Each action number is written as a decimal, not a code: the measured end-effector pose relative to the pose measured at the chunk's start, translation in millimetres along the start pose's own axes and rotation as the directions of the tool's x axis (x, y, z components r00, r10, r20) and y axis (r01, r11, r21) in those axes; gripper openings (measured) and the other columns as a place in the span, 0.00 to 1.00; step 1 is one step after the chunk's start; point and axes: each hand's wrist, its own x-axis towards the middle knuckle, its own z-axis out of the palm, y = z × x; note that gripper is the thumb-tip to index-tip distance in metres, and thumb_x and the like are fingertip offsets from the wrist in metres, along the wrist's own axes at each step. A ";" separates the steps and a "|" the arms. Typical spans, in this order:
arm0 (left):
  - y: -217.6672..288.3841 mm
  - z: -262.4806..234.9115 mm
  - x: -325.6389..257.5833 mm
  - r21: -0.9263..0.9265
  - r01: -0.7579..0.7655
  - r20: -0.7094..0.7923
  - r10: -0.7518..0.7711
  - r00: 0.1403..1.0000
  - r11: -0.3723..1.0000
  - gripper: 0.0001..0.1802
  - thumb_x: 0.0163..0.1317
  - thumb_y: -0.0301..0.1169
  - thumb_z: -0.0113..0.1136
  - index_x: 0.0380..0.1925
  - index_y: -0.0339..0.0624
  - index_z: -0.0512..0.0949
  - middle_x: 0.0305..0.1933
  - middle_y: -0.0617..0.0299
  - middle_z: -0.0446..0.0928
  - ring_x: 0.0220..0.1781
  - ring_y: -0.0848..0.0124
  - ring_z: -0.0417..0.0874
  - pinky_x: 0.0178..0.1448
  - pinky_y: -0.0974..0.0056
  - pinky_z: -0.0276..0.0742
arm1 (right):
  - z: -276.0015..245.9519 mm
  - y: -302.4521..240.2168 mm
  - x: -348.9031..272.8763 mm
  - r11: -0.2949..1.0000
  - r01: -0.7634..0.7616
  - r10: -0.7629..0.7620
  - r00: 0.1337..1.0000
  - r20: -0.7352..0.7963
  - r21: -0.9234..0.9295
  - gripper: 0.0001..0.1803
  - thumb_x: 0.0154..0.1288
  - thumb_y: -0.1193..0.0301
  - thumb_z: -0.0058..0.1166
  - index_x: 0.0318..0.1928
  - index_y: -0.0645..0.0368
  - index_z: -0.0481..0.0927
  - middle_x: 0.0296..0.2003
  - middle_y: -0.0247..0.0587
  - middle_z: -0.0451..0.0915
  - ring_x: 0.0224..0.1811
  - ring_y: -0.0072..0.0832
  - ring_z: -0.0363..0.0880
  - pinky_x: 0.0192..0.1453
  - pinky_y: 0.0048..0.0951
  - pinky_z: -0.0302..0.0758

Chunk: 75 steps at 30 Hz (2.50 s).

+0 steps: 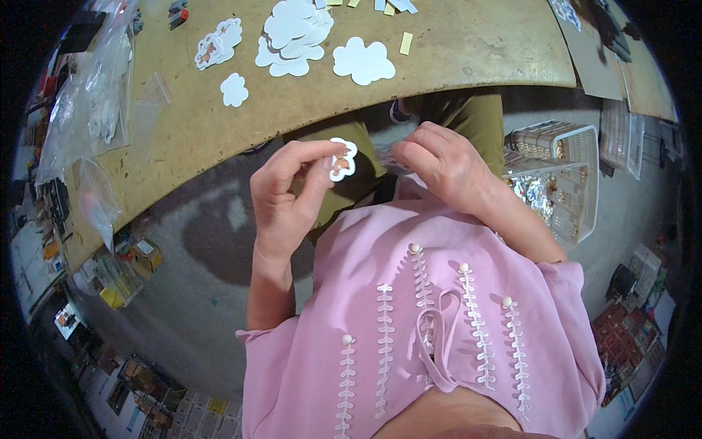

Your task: The person assembles small craft kits by placing a white cloud-shaped cutout, a small printed sticker, a yellow rubber band, and a rectangular paper piece into a clear plastic bag. The person repeats this process multiple times, handling each item individually and sealing the bags.

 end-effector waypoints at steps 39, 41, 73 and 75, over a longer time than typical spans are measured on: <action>-4.9 12.0 5.8 0.546 -0.418 0.231 0.349 0.908 0.727 0.10 0.53 0.28 0.77 0.34 0.42 0.85 0.39 0.60 0.77 0.40 0.59 0.80 0.44 0.54 0.78 | 5.1 -11.0 12.6 0.991 0.135 -0.134 0.983 -0.130 0.001 0.13 0.57 0.70 0.63 0.43 0.59 0.83 0.50 0.43 0.86 0.50 0.38 0.86 0.54 0.38 0.79; 3.5 10.0 10.0 0.599 -0.457 0.313 0.333 0.890 0.657 0.09 0.54 0.31 0.76 0.31 0.44 0.84 0.39 0.62 0.77 0.41 0.60 0.81 0.45 0.54 0.79 | 7.4 -12.9 10.9 0.992 0.122 -0.123 0.987 -0.101 -0.011 0.13 0.57 0.70 0.63 0.42 0.60 0.83 0.49 0.42 0.86 0.49 0.37 0.86 0.53 0.38 0.79; 28.7 48.2 217.9 0.666 -0.289 0.141 0.264 0.954 0.688 0.12 0.66 0.34 0.70 0.40 0.36 0.84 0.36 0.51 0.85 0.39 0.56 0.87 0.49 0.53 0.82 | -9.3 4.5 -25.2 0.975 -0.157 0.174 0.979 -0.102 0.155 0.10 0.56 0.76 0.64 0.40 0.58 0.82 0.39 0.41 0.79 0.45 0.41 0.81 0.50 0.39 0.78; 25.1 47.4 224.6 0.686 -0.255 0.159 0.202 0.966 0.681 0.12 0.65 0.34 0.70 0.40 0.36 0.85 0.36 0.52 0.85 0.40 0.56 0.87 0.50 0.53 0.82 | -8.5 6.9 -29.7 0.974 -0.164 0.184 0.974 -0.129 0.154 0.09 0.57 0.75 0.63 0.39 0.58 0.81 0.38 0.40 0.78 0.43 0.41 0.81 0.48 0.39 0.77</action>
